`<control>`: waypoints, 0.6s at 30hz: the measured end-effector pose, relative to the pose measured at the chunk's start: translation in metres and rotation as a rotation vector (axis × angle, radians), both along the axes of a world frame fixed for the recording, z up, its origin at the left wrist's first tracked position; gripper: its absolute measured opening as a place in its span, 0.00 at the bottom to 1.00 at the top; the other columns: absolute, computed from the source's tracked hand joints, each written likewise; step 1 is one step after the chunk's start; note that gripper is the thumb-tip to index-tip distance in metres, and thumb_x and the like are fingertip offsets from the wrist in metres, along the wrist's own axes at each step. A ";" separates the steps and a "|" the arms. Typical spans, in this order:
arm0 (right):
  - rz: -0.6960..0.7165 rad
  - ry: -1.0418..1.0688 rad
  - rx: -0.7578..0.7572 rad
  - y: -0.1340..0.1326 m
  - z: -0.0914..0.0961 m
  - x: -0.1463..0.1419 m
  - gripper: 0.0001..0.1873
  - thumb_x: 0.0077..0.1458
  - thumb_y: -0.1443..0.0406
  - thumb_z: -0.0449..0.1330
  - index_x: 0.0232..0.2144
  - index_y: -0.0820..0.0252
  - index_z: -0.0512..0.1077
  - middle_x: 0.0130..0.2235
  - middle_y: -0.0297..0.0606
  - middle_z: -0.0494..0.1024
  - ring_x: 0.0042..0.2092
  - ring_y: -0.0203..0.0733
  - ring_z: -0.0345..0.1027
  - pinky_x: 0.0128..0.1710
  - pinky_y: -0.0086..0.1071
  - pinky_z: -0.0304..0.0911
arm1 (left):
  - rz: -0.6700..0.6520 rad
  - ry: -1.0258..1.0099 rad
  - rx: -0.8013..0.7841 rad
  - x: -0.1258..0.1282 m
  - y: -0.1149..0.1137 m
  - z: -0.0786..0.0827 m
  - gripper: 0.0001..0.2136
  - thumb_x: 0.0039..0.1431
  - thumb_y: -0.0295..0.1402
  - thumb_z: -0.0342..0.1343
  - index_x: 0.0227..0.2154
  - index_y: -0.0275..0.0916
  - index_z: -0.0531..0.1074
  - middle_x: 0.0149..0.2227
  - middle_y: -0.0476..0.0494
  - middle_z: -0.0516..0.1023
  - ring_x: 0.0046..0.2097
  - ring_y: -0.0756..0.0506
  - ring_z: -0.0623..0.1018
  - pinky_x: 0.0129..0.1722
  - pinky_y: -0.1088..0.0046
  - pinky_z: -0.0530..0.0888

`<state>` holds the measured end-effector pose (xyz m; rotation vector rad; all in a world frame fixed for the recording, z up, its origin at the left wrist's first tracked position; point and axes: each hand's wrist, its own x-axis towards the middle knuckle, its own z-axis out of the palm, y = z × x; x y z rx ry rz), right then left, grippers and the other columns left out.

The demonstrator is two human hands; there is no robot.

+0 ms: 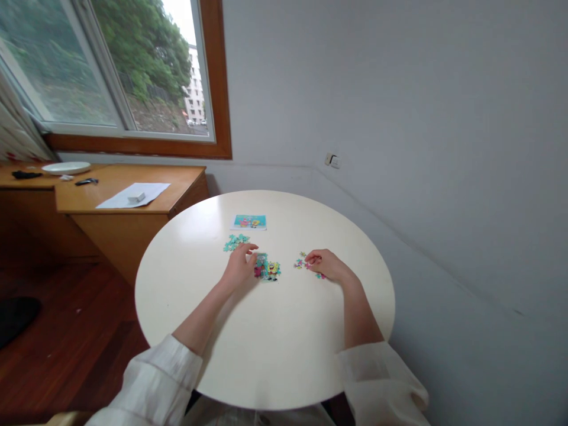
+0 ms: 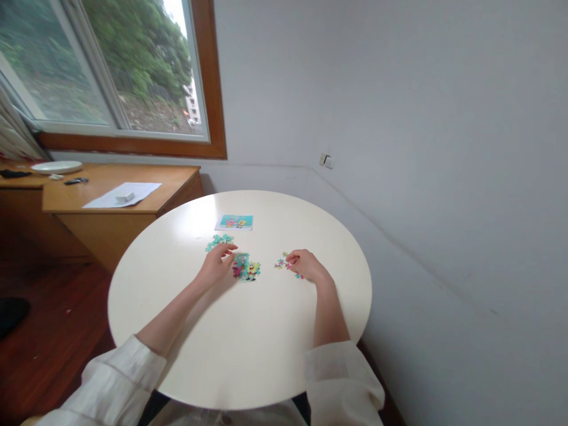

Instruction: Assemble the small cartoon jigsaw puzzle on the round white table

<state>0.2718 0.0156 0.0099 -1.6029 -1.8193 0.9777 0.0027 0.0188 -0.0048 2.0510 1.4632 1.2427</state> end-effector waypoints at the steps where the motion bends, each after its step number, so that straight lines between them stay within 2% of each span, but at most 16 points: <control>1: -0.026 -0.009 -0.004 0.000 0.000 0.000 0.10 0.38 0.72 0.60 0.29 0.65 0.72 0.24 0.33 0.70 0.23 0.29 0.60 0.20 0.22 0.54 | 0.000 0.000 0.004 0.000 0.000 0.000 0.09 0.53 0.29 0.47 0.36 0.37 0.70 0.39 0.42 0.74 0.37 0.47 0.74 0.41 0.65 0.71; 6: -0.113 -0.120 -0.005 -0.001 0.003 -0.002 0.09 0.38 0.69 0.63 0.27 0.66 0.72 0.22 0.32 0.69 0.21 0.27 0.58 0.18 0.21 0.52 | 0.001 0.006 0.004 0.000 -0.001 0.001 0.10 0.53 0.28 0.48 0.37 0.36 0.70 0.39 0.41 0.73 0.37 0.47 0.74 0.42 0.65 0.70; 12: -0.094 -0.140 -0.007 0.001 0.000 -0.003 0.07 0.40 0.67 0.63 0.25 0.65 0.73 0.20 0.31 0.69 0.19 0.27 0.56 0.17 0.22 0.50 | -0.003 0.008 0.010 0.001 0.000 0.000 0.10 0.53 0.28 0.47 0.37 0.36 0.70 0.39 0.42 0.73 0.37 0.47 0.74 0.41 0.66 0.71; 18: -0.073 -0.118 0.022 0.001 -0.002 -0.004 0.06 0.39 0.68 0.63 0.25 0.64 0.71 0.22 0.32 0.70 0.21 0.27 0.58 0.19 0.21 0.52 | 0.000 0.010 0.015 0.001 0.000 0.000 0.09 0.53 0.27 0.48 0.36 0.36 0.70 0.39 0.41 0.73 0.37 0.47 0.74 0.41 0.65 0.71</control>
